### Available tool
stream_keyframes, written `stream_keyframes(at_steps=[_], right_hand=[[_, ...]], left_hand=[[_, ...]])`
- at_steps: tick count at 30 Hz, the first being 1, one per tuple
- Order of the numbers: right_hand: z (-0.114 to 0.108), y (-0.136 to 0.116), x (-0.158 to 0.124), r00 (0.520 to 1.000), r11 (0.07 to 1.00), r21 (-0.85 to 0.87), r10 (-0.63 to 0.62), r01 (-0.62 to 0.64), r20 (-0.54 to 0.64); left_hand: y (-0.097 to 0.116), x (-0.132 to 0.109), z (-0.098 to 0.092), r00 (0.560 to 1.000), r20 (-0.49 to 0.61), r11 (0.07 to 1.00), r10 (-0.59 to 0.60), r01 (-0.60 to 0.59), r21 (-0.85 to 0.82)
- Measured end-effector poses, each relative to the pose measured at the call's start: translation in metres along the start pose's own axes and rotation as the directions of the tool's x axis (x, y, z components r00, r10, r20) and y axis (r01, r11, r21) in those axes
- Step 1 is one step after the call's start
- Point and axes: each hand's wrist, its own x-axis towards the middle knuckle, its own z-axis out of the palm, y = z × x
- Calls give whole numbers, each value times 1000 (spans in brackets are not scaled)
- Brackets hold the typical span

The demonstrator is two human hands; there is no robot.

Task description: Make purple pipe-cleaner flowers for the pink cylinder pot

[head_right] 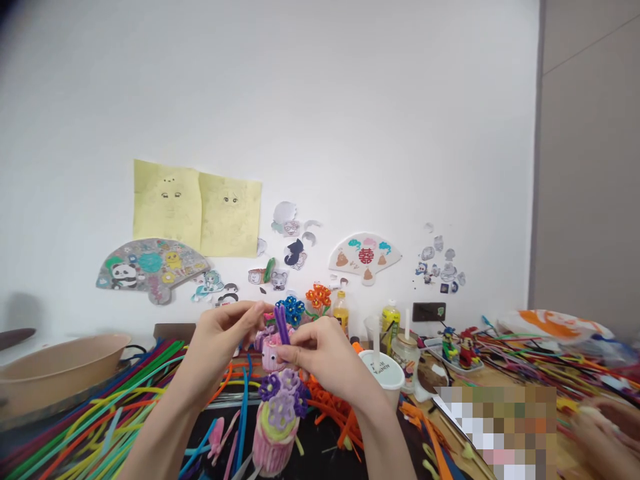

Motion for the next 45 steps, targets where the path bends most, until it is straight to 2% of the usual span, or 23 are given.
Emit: stream_keyframes(at_steps=[5, 8, 13, 17, 22, 33, 39, 41, 42, 43, 45], right_hand=[[1, -1, 1, 1000, 1000, 14, 7, -8, 21], [1, -2, 1, 999, 1000, 1, 19, -19, 40], [1, -1, 0, 998, 999, -51, 21, -19, 56], [1, 1, -1, 997, 997, -72, 21, -15, 72], [2, 3, -2, 996, 996, -84, 18, -11, 82], [0, 5, -1, 996, 986, -168, 32, -18, 78], [-3, -2, -3, 999, 990, -138, 6, 0, 46], [-4, -3, -3, 999, 990, -143, 3, 1, 34], [-3, -3, -3, 1000, 989, -150, 3, 2, 31], [-3, -4, -3, 999, 988, -157, 4, 1, 35], [0, -6, -3, 998, 985, -174, 7, 5, 69]], left_hand=[[-2, 0, 2, 999, 44, 999, -4, 2, 41], [-2, -1, 3, 999, 38, 999, 17, -18, 32], [1, -4, 3, 999, 26, 999, -40, 40, 15], [2, -5, 4, 999, 19, 1000, -27, 27, 9], [4, -6, 6, 1000, 4, 999, -28, 28, 46], [4, -7, 8, 999, -2, 992, 49, -48, 118], [13, -8, 8, 1000, 19, 976, 10, -14, 217], [21, -4, -3, 998, 63, 926, 26, -48, 373], [26, -2, -12, 996, 81, 868, 24, -61, 492], [31, 0, -23, 996, 91, 774, 15, -69, 630], [39, 1, -51, 991, 126, 465, -42, -92, 880]])
